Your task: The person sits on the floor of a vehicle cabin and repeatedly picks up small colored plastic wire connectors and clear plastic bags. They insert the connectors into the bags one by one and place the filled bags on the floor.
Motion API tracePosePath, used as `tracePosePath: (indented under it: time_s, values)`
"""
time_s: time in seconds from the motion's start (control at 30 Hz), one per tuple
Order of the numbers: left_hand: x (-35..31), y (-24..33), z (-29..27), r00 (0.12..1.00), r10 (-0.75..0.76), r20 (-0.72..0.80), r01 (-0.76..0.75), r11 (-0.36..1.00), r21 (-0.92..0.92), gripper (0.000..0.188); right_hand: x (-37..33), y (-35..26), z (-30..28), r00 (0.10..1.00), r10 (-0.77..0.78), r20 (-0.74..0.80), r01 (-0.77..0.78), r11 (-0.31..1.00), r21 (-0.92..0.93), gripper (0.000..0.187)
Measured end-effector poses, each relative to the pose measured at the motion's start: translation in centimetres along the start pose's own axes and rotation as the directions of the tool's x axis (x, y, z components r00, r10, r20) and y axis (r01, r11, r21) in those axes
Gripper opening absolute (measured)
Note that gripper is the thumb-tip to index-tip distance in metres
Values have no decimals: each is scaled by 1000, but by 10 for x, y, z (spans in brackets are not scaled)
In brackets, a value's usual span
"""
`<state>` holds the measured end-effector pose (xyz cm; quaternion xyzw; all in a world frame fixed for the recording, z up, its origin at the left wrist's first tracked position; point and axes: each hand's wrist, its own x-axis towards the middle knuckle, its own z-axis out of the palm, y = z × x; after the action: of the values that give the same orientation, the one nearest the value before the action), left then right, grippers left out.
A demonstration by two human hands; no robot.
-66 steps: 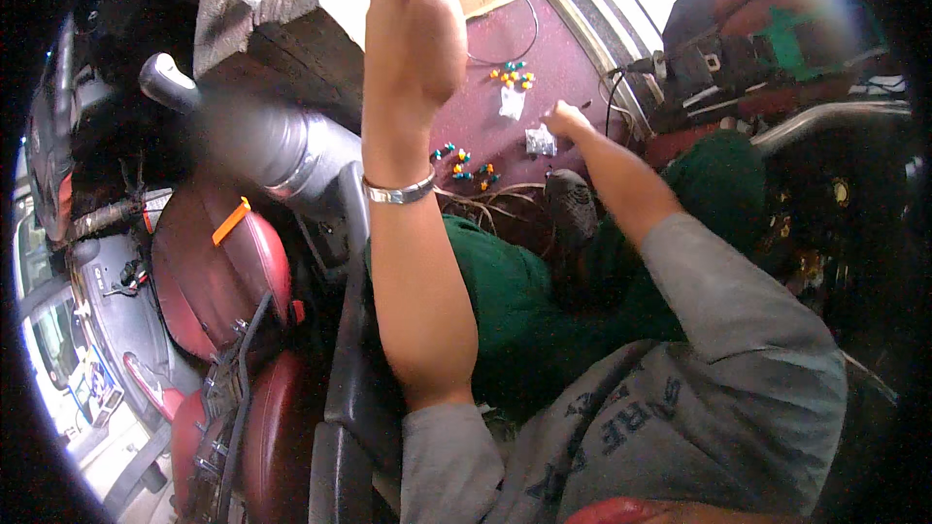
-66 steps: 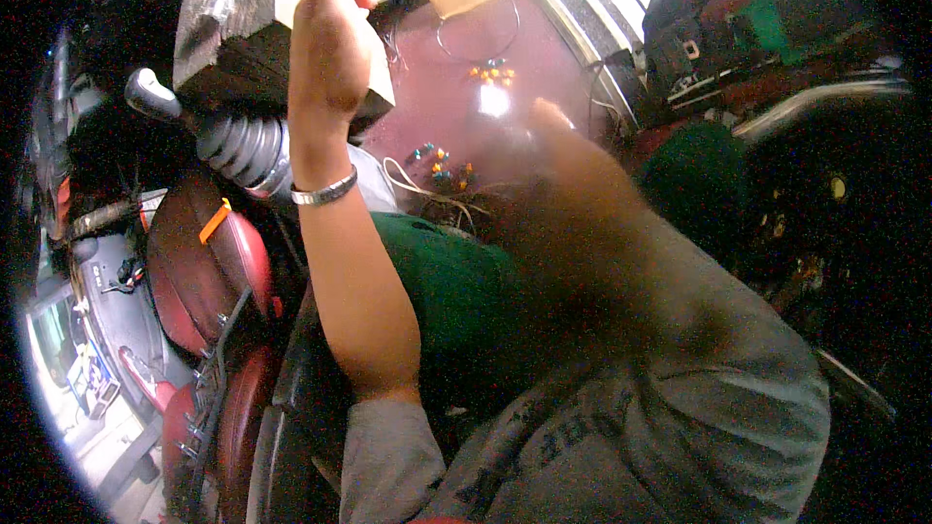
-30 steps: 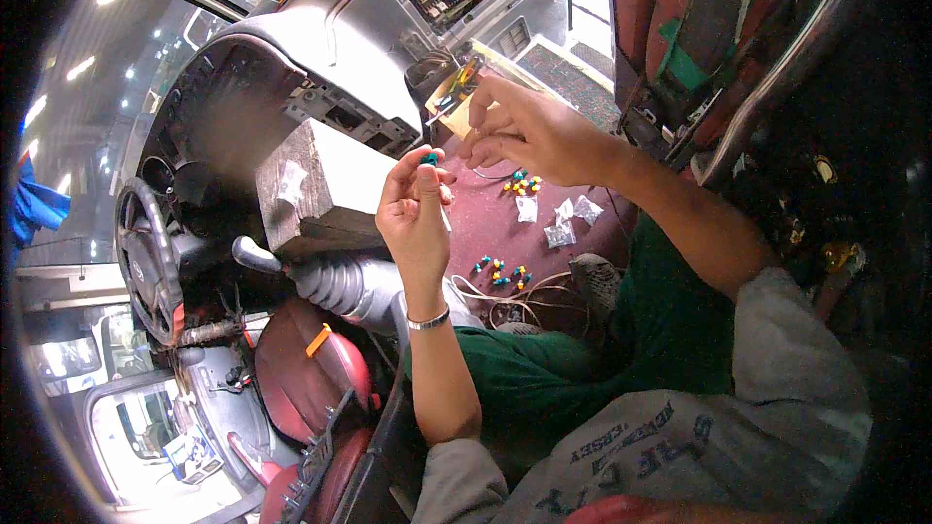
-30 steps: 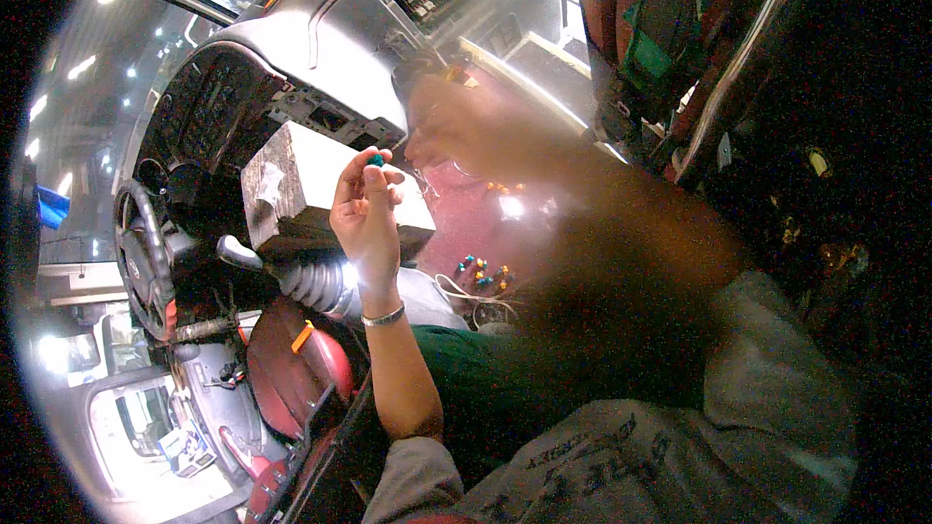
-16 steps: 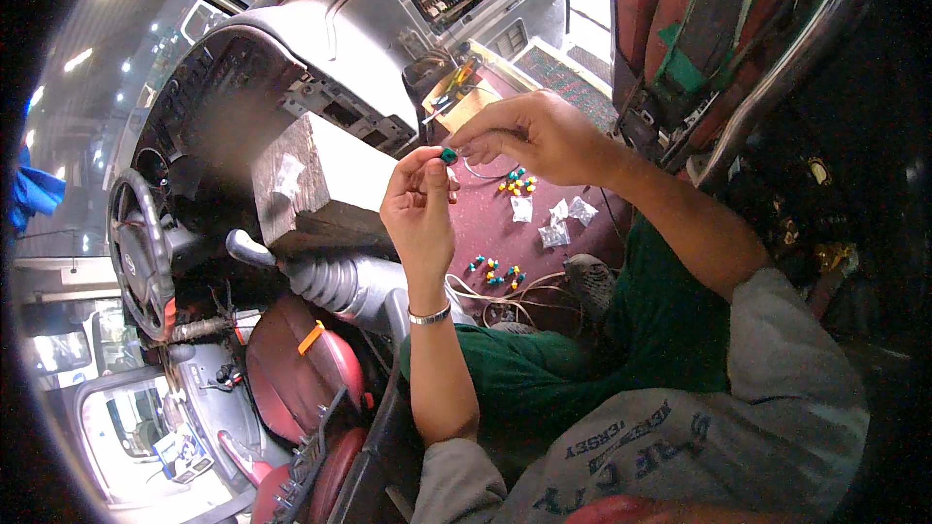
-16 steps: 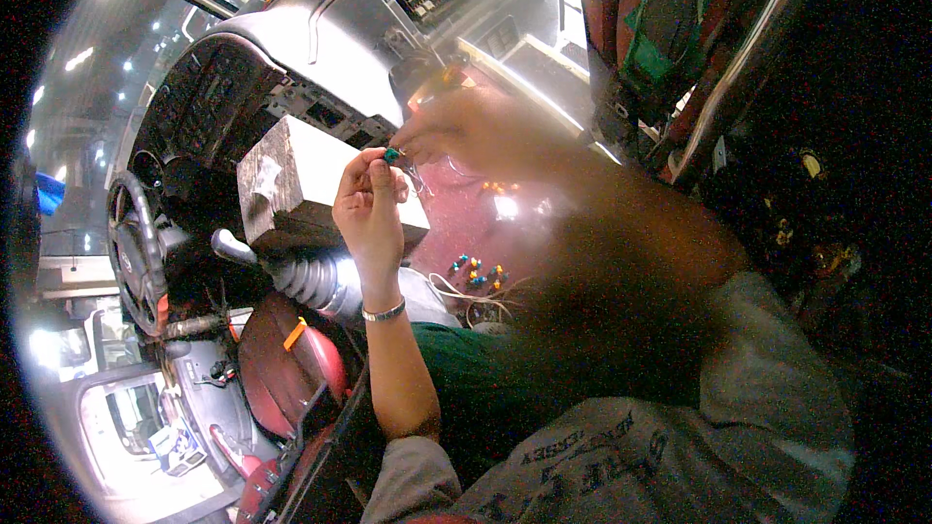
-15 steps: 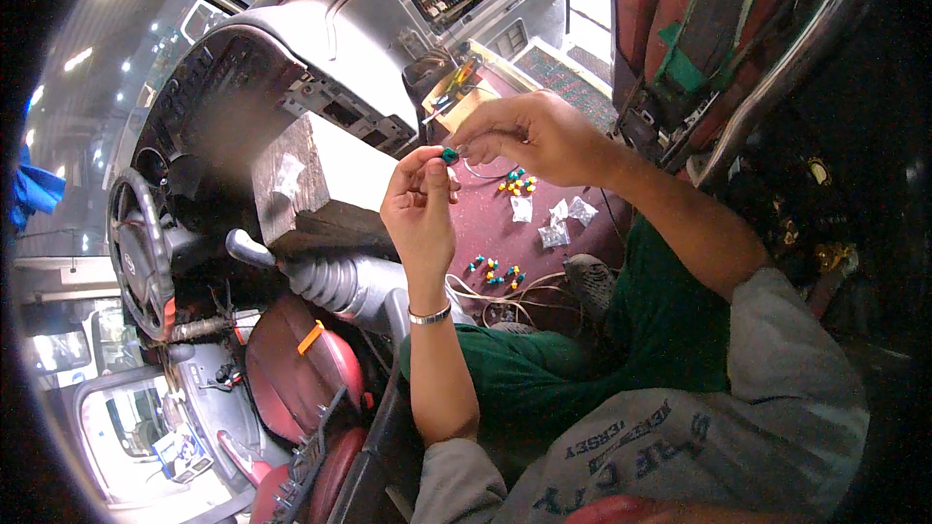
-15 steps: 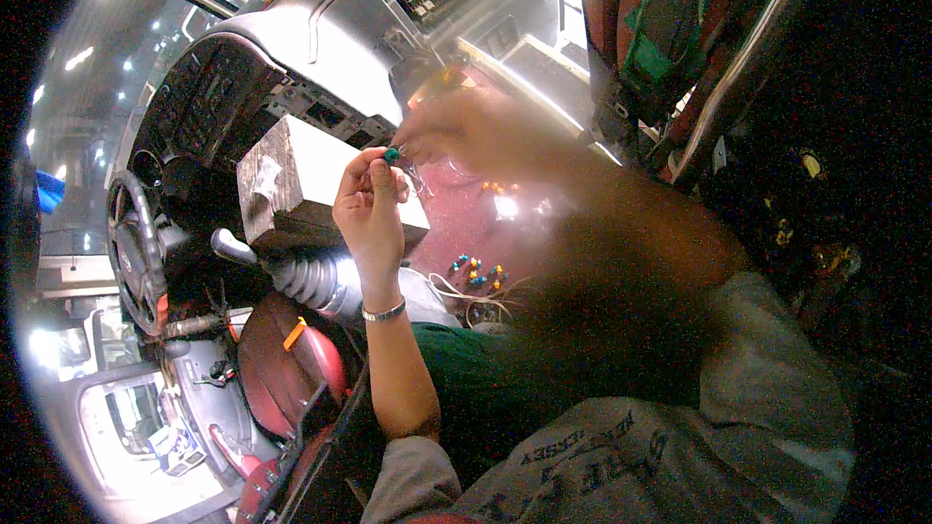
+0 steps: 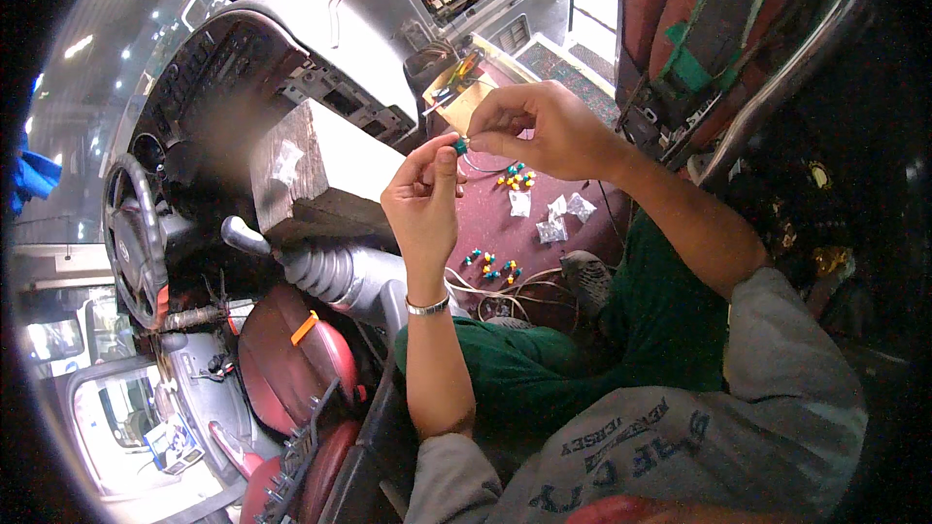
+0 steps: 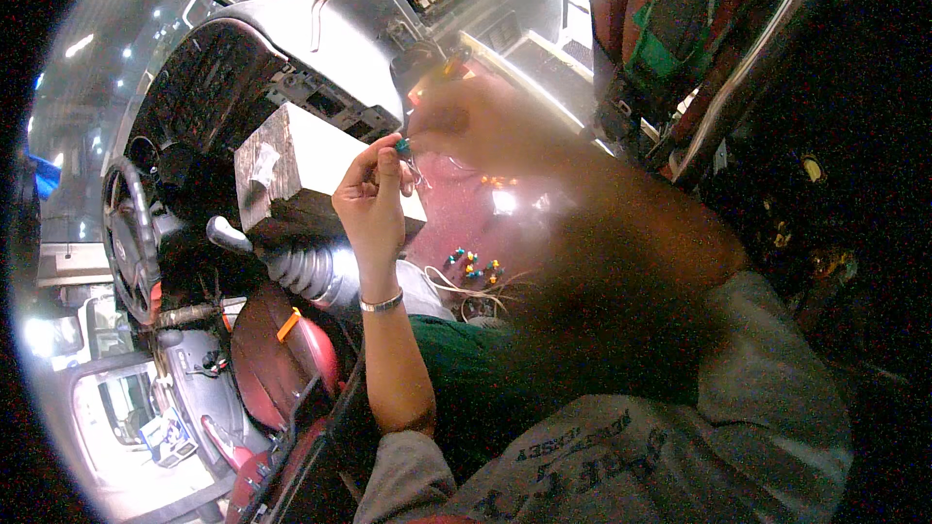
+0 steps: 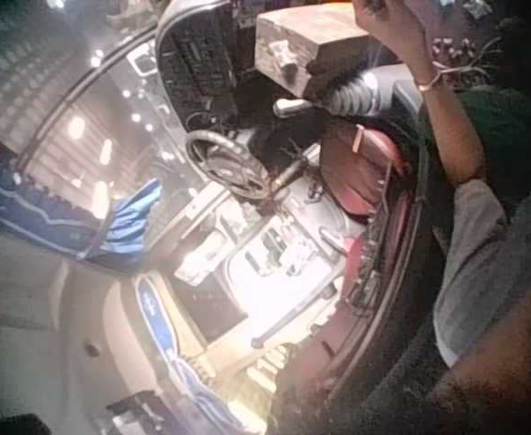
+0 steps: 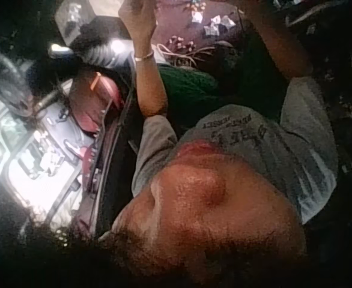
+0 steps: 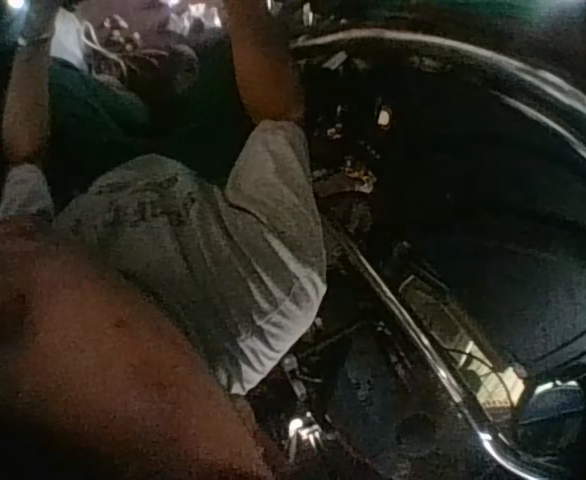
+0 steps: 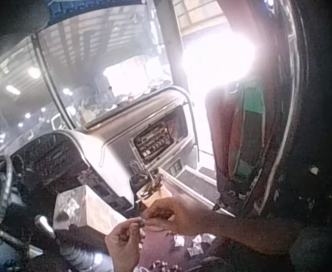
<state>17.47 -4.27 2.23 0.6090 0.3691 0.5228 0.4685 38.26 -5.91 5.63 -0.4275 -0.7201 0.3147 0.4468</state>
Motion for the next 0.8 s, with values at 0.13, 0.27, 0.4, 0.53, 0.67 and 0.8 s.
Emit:
tracePosePath:
  time_s: [0.13, 0.27, 0.4, 0.53, 0.67, 0.8]
  values:
    - [-1, 9, 5, 1000, 13, -2, -13, 1000, 22, 24, 0, 9, 0, 1000, -13, -25, 14, 1000, 23, 15]
    - [-1, 7, 3, 999, 41, -15, -41, 999, 1, 25, 3, 6, 0, 998, 64, -8, -62, 988, 143, 16]
    - [1, 6, 1, 999, 40, -30, -39, 999, 11, 25, 4, 9, 0, 998, 65, -3, -64, 986, 156, 18]
    - [1, 6, 2, 998, 51, -48, -51, 999, 0, 24, 4, 9, 2, 995, 101, 18, -102, 978, 181, 17]
    - [-1, 5, 3, 996, 60, -60, -60, 998, 5, 23, 1, 12, 5, 994, 108, 23, -111, 964, 243, 17]
    - [0, 7, 1, 995, 70, -65, -69, 997, 17, 24, 1, 6, 7, 992, 122, 24, -123, 955, 270, 18]
